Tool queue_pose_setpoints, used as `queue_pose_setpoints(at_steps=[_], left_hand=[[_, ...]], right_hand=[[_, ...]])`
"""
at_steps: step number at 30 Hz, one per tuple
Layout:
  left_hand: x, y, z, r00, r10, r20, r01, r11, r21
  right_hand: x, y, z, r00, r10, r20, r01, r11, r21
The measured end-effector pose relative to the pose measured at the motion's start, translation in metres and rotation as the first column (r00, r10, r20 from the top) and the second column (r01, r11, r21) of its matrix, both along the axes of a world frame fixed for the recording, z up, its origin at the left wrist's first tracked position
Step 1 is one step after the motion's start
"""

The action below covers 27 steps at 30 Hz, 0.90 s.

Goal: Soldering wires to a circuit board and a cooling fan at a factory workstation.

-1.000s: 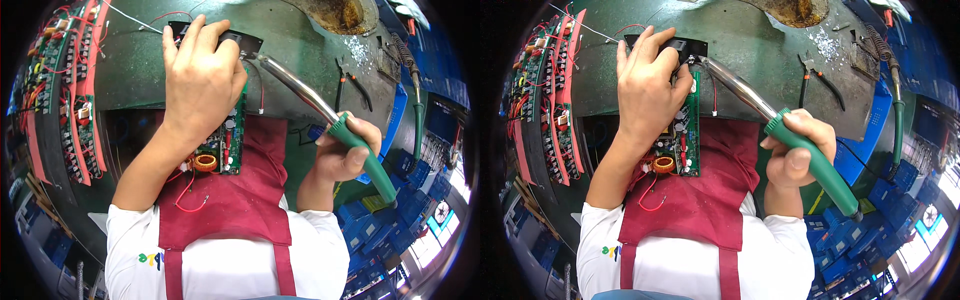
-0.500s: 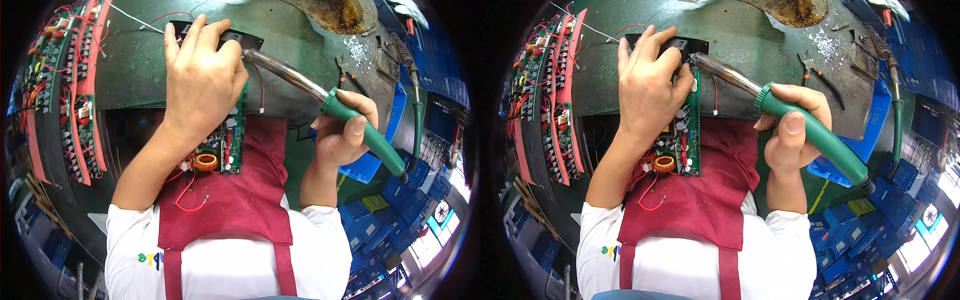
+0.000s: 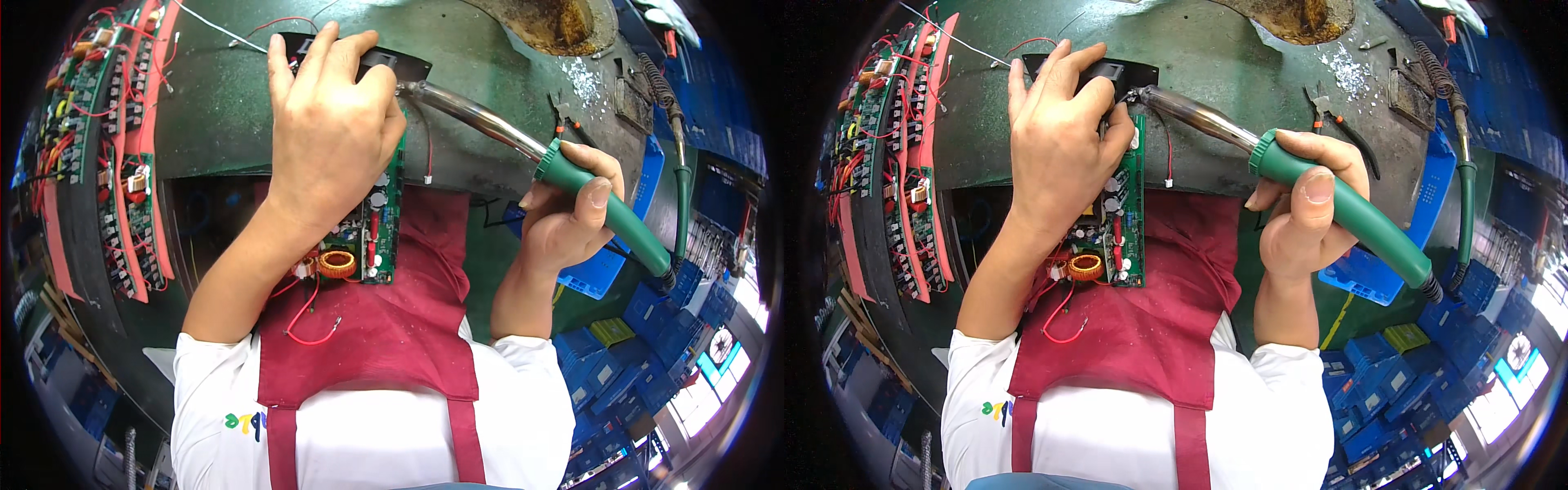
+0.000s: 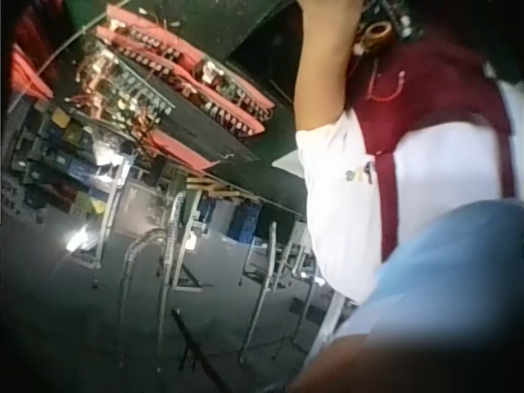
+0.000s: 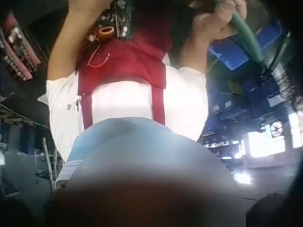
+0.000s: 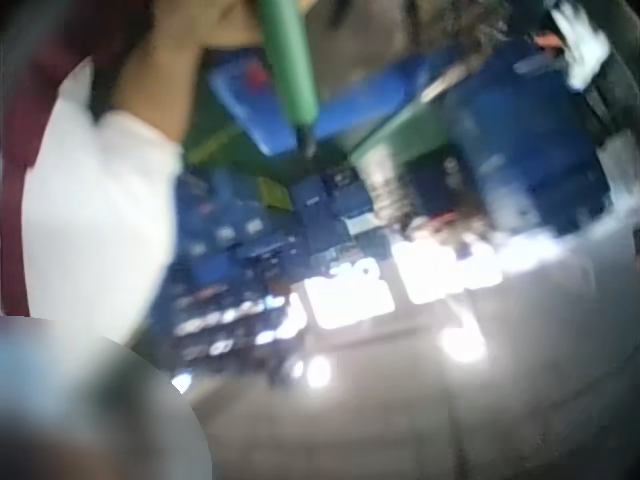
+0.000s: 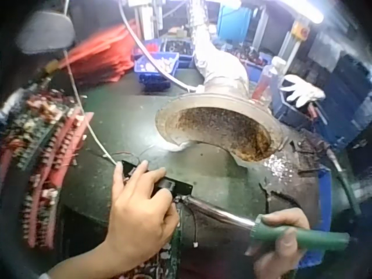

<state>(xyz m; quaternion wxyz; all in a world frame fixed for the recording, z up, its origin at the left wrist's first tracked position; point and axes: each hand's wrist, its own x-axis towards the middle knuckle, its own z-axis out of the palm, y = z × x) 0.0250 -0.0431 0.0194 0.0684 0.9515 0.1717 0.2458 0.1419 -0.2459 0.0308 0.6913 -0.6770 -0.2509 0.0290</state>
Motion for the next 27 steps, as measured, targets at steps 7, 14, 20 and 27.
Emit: queue_pose_setpoints(at_steps=[7, 14, 20, 27], left_hand=[[0.0003, 0.0004, -0.0003, 1.000, 0.002, -0.012, -0.002, 1.000, 0.013], [-0.0003, -0.0013, 0.0007, 1.000, 0.012, -0.018, -0.012, 1.000, 0.009], [0.0013, -0.0021, 0.0019, 0.999, 0.020, -0.029, -0.019, 1.000, 0.022], [0.0005, -0.0006, 0.0025, 0.999, 0.024, -0.024, -0.023, 0.999, 0.026]], right_hand=[[0.0046, -0.0021, 0.0055, 0.997, 0.014, -0.076, -0.014, 1.000, 0.001], [0.0034, -0.0030, 0.0065, 0.995, 0.034, -0.092, -0.032, 0.999, 0.026], [0.0020, -0.0009, 0.0043, 0.999, -0.007, -0.036, 0.007, 1.000, -0.011], [-0.0007, 0.0035, 0.0069, 0.999, 0.002, -0.045, -0.004, 1.000, -0.028]])
